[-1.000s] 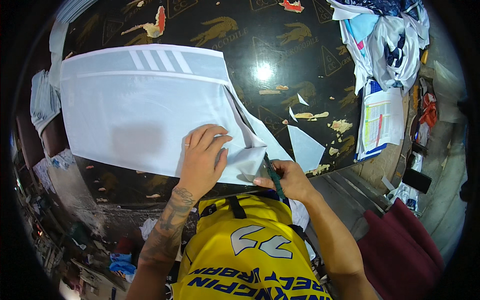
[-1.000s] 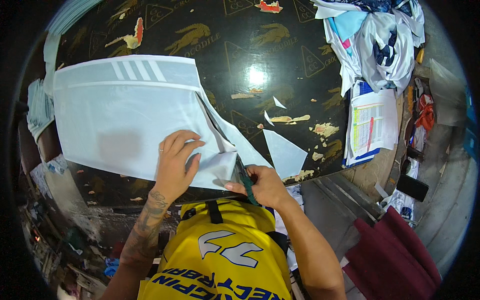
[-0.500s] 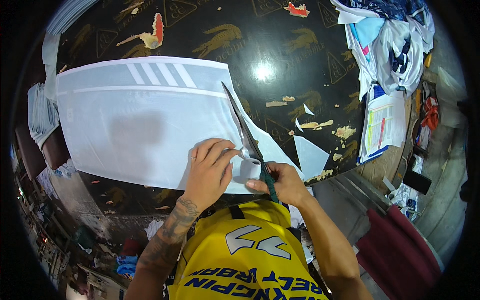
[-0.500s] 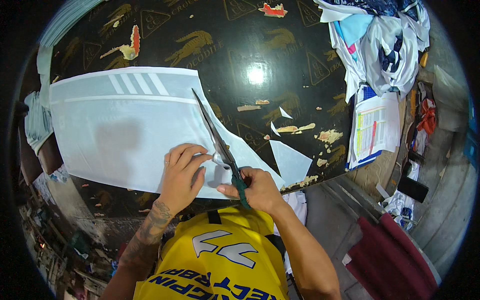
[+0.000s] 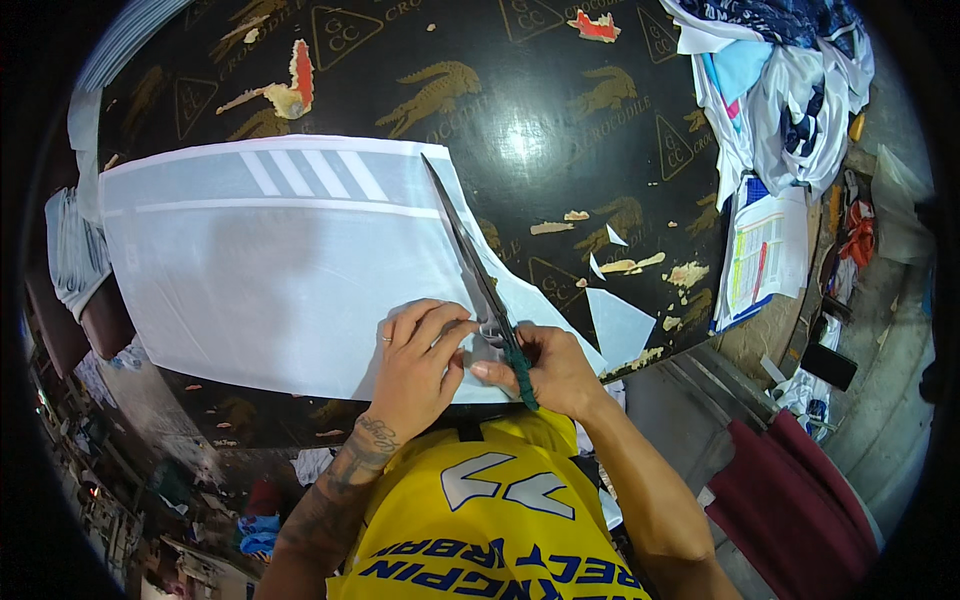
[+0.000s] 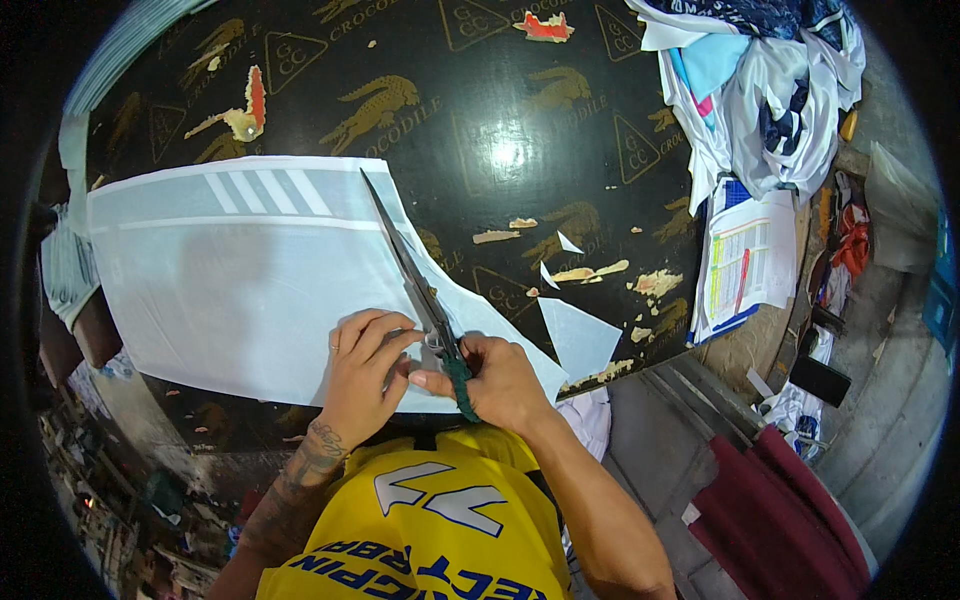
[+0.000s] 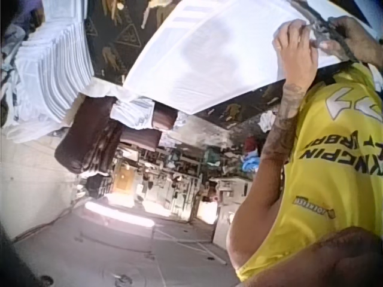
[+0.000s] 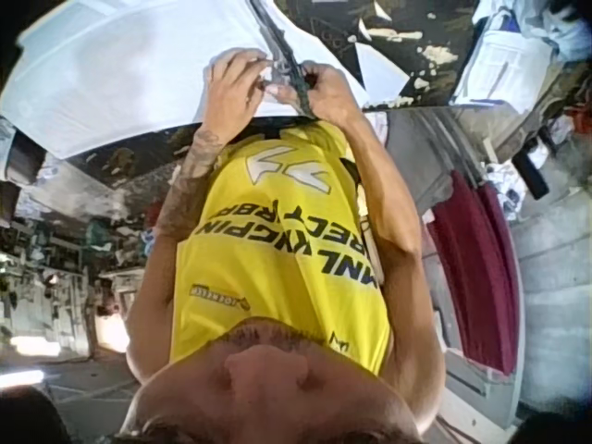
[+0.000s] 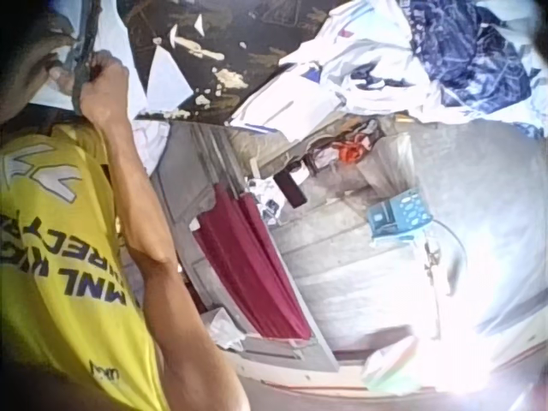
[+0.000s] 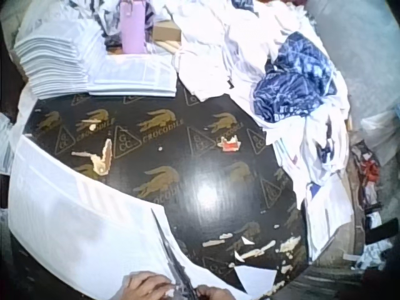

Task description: The person uses shears to cut a white fabric sheet on a cluttered table. They repeatedly align the fabric, cut along its edges, and stack the cut pieces. The workspace contains piles of fabric and tools.

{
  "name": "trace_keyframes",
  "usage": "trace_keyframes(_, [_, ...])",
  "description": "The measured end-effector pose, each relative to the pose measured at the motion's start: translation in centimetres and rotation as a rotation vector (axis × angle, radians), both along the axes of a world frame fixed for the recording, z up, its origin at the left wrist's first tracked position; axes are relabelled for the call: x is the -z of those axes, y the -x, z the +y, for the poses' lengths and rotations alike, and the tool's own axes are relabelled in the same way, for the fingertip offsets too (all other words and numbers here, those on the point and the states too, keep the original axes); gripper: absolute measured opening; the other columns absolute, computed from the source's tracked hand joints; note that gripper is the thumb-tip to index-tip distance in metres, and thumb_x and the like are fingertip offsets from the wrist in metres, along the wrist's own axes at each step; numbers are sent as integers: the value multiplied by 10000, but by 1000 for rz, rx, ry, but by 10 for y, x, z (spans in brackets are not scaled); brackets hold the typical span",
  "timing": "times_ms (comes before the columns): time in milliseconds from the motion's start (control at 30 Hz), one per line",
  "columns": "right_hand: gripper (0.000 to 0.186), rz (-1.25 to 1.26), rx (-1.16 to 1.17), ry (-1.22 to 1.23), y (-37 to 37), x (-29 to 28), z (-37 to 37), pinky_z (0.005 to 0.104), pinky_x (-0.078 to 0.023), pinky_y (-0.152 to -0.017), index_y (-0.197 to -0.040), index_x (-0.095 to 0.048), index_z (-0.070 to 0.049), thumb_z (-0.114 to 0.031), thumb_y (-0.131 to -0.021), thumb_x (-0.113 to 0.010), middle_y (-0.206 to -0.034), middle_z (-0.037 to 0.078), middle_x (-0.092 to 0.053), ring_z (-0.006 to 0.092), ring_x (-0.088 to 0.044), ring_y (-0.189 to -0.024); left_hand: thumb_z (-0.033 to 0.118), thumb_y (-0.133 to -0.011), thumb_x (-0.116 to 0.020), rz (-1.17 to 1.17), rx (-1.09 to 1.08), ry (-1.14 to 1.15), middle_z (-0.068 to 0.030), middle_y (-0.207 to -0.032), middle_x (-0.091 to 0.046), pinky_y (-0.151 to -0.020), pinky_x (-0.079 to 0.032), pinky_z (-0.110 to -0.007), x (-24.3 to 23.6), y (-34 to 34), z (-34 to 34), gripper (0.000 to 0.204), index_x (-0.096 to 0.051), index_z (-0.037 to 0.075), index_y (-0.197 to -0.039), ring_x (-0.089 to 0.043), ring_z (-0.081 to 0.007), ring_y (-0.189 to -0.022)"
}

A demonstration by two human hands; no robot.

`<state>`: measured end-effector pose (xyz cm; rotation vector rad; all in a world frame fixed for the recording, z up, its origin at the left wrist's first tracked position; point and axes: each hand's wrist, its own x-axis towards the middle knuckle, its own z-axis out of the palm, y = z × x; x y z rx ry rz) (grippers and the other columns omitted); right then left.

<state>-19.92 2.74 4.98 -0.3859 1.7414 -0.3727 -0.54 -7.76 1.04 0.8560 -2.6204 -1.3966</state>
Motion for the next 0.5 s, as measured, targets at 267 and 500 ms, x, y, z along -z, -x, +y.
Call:
trace_keyframes(267, [656,101,22,83,2,17,-11,336,-439,-575,-786,-699,-9,-628,-778,-915,-630,52,-574,149,-526,-607,77,-874,-693,17,-34,8,-61,-1338,-625,-1114,-353,-487,1,2,1,333,-708,50,-1206,-508,-305,-1335])
trace_keyframes(500, [465,106,293,234,51,-12,71,277,-334,-580,-750,-569,-60,-361,-934,-873,-693,-67,-446,58,-399,-688,130,-909,-691,105,-57,189,-70,-1326,-620,-1127,-339,-509,-9,23,4,369,-710,100,-1277,-535,-307,-1310])
